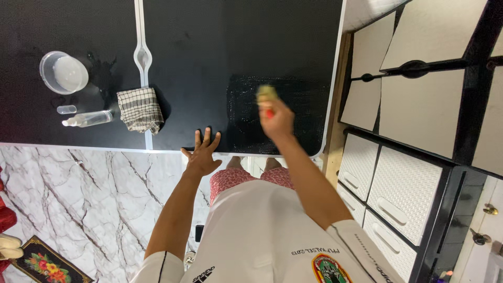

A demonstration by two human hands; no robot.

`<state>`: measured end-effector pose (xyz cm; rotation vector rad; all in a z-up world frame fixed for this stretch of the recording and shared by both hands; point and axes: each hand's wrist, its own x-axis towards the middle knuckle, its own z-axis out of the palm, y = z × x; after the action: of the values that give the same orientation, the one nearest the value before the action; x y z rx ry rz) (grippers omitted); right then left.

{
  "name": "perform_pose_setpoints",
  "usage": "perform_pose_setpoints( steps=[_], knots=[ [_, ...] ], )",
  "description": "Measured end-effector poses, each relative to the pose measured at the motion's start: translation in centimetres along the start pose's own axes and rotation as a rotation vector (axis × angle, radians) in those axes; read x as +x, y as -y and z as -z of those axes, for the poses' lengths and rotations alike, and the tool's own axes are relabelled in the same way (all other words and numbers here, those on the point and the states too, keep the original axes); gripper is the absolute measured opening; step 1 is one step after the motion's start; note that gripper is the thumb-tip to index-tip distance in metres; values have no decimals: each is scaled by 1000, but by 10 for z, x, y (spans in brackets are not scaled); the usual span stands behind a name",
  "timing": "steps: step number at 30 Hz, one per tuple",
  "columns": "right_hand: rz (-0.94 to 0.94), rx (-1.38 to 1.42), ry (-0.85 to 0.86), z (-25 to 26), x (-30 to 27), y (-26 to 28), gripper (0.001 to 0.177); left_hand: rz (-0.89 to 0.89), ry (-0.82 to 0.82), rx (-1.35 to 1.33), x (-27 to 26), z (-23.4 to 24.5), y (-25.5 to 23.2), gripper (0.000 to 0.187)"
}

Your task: The person wipes a black tabletop with a checkered cloth, then uses a paintbrush to apply a dark liquid substance across the surface in broad strokes.

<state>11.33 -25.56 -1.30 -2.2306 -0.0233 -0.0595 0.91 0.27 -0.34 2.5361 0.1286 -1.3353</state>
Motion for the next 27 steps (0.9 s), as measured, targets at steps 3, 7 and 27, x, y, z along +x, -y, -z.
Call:
perform_pose_setpoints(
  steps=[3,7,27],
  knots=[
    [26,188,-6,-35,-5,18,15,-22,-4,-1,0,0,1,100],
    [-236,54,-143,-9,5,1,16,-3,14,-7,-1,1,0,99],
    [-71,57,-13,-39,29,37,12,-34,13,-19,-2,3,3,103]
  ],
)
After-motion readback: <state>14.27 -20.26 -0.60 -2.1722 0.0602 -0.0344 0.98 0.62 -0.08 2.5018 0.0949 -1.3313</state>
